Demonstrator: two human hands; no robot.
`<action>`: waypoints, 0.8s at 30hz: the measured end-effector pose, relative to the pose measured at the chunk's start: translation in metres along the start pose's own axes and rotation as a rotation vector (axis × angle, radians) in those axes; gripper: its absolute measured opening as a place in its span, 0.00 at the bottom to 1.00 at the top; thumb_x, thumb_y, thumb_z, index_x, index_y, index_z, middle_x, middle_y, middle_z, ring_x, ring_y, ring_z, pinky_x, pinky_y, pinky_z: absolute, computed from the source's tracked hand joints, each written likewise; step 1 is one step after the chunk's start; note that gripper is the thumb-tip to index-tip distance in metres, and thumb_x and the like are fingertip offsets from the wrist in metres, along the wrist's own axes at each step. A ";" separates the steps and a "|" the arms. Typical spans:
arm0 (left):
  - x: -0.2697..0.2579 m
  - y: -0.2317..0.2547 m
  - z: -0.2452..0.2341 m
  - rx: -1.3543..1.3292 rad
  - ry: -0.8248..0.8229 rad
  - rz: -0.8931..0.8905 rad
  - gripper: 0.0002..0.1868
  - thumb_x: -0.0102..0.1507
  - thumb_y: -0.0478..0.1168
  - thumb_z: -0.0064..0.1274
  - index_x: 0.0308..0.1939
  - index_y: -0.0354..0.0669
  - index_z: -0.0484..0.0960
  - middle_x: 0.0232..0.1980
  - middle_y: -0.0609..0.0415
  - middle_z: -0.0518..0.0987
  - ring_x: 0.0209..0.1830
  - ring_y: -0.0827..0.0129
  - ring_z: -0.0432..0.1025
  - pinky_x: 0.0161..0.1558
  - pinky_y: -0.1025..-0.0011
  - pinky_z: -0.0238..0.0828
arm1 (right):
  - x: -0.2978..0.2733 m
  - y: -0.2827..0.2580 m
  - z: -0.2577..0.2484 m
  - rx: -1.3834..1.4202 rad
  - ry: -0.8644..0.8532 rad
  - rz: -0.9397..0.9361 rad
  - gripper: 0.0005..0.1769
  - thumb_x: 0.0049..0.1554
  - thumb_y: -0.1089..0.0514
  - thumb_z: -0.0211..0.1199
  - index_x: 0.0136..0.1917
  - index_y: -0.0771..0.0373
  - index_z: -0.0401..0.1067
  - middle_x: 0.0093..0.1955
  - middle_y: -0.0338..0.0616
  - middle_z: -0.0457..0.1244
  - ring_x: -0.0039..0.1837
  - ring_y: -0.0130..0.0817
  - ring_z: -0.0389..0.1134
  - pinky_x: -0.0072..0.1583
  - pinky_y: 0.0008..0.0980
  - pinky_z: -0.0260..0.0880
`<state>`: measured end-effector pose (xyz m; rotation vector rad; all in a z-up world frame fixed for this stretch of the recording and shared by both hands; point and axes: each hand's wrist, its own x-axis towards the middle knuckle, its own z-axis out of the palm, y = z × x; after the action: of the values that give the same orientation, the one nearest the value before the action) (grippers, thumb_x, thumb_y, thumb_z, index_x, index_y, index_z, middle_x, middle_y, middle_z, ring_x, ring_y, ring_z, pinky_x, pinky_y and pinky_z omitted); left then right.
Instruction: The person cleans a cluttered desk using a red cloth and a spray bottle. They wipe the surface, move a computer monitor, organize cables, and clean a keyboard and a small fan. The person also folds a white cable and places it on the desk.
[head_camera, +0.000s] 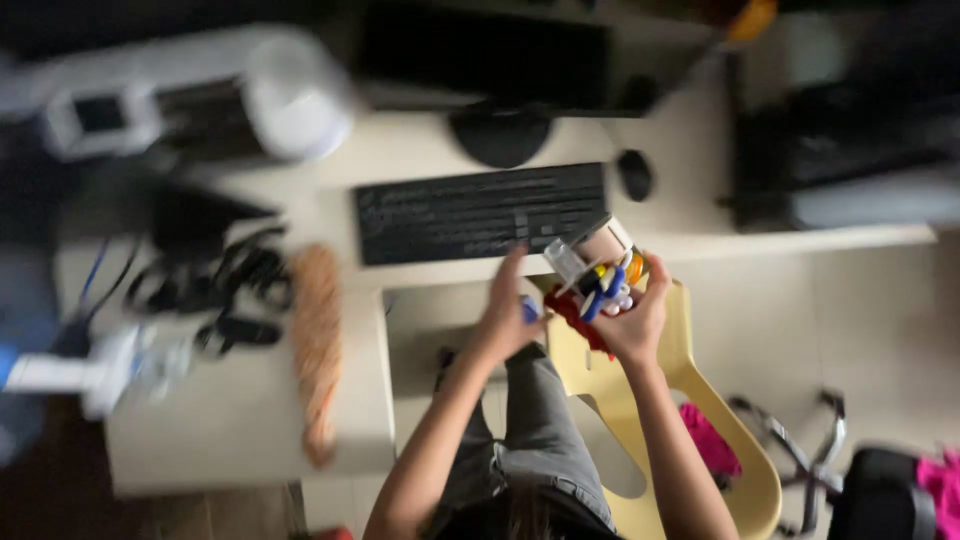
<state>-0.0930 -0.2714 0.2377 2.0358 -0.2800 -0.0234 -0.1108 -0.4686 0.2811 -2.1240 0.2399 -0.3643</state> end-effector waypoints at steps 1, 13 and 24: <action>-0.011 0.003 -0.004 0.017 0.048 -0.029 0.57 0.50 0.37 0.73 0.75 0.32 0.52 0.76 0.32 0.56 0.77 0.40 0.52 0.74 0.52 0.50 | -0.008 -0.014 0.007 0.020 -0.050 -0.025 0.62 0.41 0.52 0.85 0.77 0.65 0.49 0.67 0.59 0.60 0.59 0.44 0.73 0.56 0.36 0.76; -0.212 -0.047 -0.162 0.218 0.468 -0.219 0.48 0.48 0.31 0.69 0.69 0.30 0.63 0.69 0.30 0.64 0.72 0.38 0.60 0.71 0.53 0.60 | -0.135 -0.140 0.167 0.117 -0.670 -0.288 0.67 0.34 0.45 0.85 0.76 0.64 0.49 0.60 0.56 0.66 0.52 0.44 0.75 0.51 0.39 0.77; -0.359 -0.153 -0.295 0.237 0.947 -0.731 0.47 0.51 0.27 0.61 0.73 0.32 0.55 0.73 0.32 0.59 0.70 0.42 0.63 0.67 0.58 0.66 | -0.271 -0.248 0.386 0.026 -1.152 -0.571 0.63 0.36 0.42 0.84 0.74 0.57 0.49 0.62 0.60 0.64 0.56 0.59 0.70 0.52 0.50 0.72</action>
<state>-0.3732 0.1286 0.2037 2.0378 1.0846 0.5229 -0.2223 0.0511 0.2447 -2.0081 -1.0260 0.5584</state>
